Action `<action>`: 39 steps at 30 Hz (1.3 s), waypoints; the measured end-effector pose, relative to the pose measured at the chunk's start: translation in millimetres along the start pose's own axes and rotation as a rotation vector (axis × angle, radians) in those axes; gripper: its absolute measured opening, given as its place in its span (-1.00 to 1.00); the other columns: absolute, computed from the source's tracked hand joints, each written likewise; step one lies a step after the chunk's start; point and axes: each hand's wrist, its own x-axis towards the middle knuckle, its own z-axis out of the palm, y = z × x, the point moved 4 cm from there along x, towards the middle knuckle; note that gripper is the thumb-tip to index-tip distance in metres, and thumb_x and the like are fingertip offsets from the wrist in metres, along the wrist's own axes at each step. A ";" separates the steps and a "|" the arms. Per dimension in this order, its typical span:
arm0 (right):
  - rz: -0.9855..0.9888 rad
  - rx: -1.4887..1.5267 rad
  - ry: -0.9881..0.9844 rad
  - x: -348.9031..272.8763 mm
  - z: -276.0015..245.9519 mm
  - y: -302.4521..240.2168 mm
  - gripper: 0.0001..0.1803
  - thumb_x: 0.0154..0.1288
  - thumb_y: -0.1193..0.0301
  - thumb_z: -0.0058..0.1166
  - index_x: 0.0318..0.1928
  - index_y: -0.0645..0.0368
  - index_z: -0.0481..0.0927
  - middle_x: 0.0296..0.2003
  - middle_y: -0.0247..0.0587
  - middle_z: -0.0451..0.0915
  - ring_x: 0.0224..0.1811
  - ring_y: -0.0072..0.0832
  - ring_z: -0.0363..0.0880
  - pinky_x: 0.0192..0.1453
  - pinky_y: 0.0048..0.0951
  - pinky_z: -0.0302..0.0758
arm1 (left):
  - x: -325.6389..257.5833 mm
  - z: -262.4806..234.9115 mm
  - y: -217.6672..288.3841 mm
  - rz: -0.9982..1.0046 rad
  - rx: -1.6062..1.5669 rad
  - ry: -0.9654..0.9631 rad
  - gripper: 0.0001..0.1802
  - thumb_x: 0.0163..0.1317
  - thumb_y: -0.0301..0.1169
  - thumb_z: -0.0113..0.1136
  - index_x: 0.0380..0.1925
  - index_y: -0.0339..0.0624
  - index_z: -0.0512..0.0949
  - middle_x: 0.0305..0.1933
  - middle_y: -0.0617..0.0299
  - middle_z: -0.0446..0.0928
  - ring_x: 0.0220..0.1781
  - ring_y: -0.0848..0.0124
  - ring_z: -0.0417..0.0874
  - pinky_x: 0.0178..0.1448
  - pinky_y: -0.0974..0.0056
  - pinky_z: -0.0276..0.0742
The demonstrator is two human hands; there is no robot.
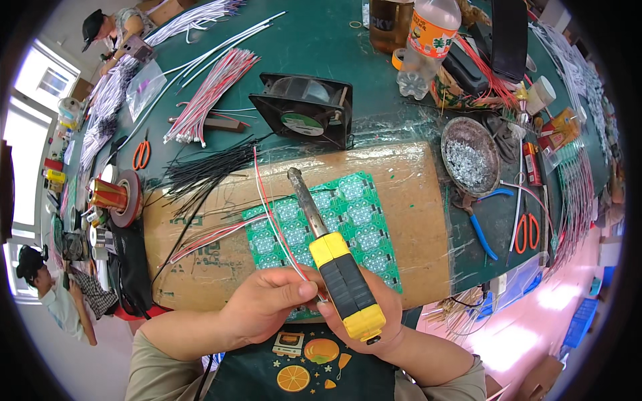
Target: The person secures wires to a printed circuit board using a hot glue gun.
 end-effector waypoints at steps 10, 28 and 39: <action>0.124 0.139 -0.106 -6.0 -13.7 -9.0 -0.86 0.19 0.59 0.19 -0.23 0.23 0.54 -0.45 -0.37 0.53 -0.47 -0.65 0.48 -0.46 -0.56 0.36 | 7.6 -41.5 61.0 0.371 -0.002 0.111 -0.69 0.34 -0.22 0.13 -0.10 -0.23 0.56 -0.13 0.15 0.58 -0.06 0.30 0.59 0.03 0.18 0.52; 0.297 0.223 -0.248 -21.3 -30.1 11.8 -0.86 0.23 0.45 0.18 -0.24 0.16 0.51 -0.40 -0.39 0.48 -0.36 -0.62 0.45 -0.29 -0.52 0.39 | -23.3 -29.4 127.5 0.876 -0.027 0.123 -0.70 0.33 -0.36 0.12 0.00 -0.25 0.46 -0.34 0.18 0.54 -0.28 0.27 0.56 -0.16 0.19 0.51; 0.214 0.469 -0.030 -13.4 -44.3 12.3 -0.68 0.09 0.48 0.30 -0.15 0.20 0.48 -0.38 -0.29 0.55 -0.35 -0.53 0.55 -0.29 -0.49 0.49 | 10.9 10.4 113.1 1.412 1.933 0.169 -0.66 -0.15 -0.59 0.27 -0.24 -0.27 0.61 -0.35 0.17 0.51 -0.43 0.30 0.53 -0.33 0.33 0.44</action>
